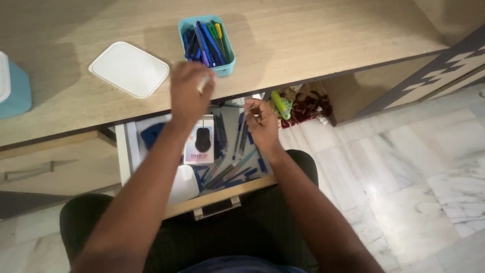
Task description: The person sits on the floor and transfers pens from an open drawer into a light blue plastic container on the desk. They repeatedly pick up pens, sometimes checking the caps, and place them into the container. Finally, they place the container's lid on top and put the container into the drawer.
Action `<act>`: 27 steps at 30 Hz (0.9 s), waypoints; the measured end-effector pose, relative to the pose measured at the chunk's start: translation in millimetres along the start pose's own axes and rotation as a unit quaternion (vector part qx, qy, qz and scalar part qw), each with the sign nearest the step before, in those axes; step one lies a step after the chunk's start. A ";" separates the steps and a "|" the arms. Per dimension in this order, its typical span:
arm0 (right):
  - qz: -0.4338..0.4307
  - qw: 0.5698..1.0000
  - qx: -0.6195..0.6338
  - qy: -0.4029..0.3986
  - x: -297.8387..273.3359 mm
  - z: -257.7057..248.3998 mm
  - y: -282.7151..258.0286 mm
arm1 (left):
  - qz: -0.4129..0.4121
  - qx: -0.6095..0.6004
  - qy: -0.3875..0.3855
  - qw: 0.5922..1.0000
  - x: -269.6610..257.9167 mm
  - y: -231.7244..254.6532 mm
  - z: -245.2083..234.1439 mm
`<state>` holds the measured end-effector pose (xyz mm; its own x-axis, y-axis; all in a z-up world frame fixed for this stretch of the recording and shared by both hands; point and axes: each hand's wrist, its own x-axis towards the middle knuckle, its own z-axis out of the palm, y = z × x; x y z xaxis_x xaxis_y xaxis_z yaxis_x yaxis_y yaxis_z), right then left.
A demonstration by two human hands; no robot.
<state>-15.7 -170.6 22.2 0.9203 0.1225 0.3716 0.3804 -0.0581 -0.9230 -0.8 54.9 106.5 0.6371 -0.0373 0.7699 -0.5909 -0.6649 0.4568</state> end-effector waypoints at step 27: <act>0.046 0.990 0.087 0.097 3.7 -8.6 23.2 | -0.105 0.295 -0.465 0.828 -96.7 -36.0 87.2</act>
<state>-2.7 -180.1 3.0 0.9569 -0.0689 0.2822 0.2886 0.1139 -0.9507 2.0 17.4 -23.2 0.9629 -0.2502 -0.1015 -0.2487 -0.9682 0.0277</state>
